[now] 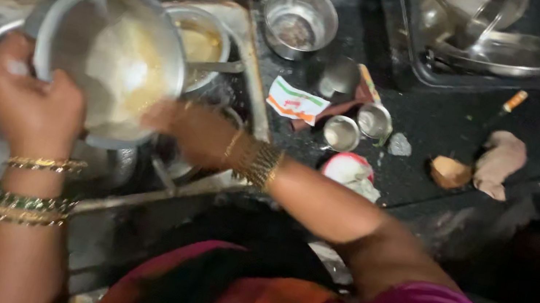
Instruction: The person washes dishes by hand in a kitchen sink, using a sponge and dish soap to scrub several pots and bowls before rinsing them under a faucet.
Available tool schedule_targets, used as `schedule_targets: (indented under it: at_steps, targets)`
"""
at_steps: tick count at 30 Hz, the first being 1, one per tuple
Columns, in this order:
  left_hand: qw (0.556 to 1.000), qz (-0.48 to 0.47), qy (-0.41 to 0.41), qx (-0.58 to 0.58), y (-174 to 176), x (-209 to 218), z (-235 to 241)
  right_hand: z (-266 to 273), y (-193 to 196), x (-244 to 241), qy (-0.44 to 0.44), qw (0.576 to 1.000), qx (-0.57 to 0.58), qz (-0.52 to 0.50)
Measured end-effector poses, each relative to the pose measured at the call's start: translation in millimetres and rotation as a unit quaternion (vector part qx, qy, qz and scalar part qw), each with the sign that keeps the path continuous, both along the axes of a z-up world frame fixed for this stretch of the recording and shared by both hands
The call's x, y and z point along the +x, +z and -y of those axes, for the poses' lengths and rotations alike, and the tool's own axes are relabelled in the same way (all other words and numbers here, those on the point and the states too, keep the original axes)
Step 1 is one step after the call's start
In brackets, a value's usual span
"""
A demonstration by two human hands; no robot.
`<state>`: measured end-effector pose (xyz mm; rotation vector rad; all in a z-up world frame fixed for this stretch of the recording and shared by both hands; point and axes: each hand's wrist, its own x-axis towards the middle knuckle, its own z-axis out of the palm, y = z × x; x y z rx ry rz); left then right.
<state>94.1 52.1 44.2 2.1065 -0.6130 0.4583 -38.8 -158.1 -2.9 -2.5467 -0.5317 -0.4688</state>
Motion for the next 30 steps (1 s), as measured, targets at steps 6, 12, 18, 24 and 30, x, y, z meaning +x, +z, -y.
schedule_targets:
  at_steps: [6,12,18,24,30]
  targets:
    - [0.998,-0.044,-0.034,-0.039,-22,17,-16,108,27,-109,-0.394,0.904,-0.145,-0.077]
    - [0.997,-0.063,0.037,-0.04,-23,18,-7,285,-21,-244,-0.66,0.683,-0.036,-0.311]
    - [0.991,-0.077,0.049,-0.1,2,4,10,323,-115,-291,-0.493,0.725,-0.291,-0.382]
    - [0.988,-0.108,0.069,-0.089,16,-2,14,258,17,-236,-0.563,0.799,0.169,-0.125]
    - [0.991,-0.078,0.047,-0.094,22,-16,21,90,67,-83,-0.363,0.857,0.267,-0.253]
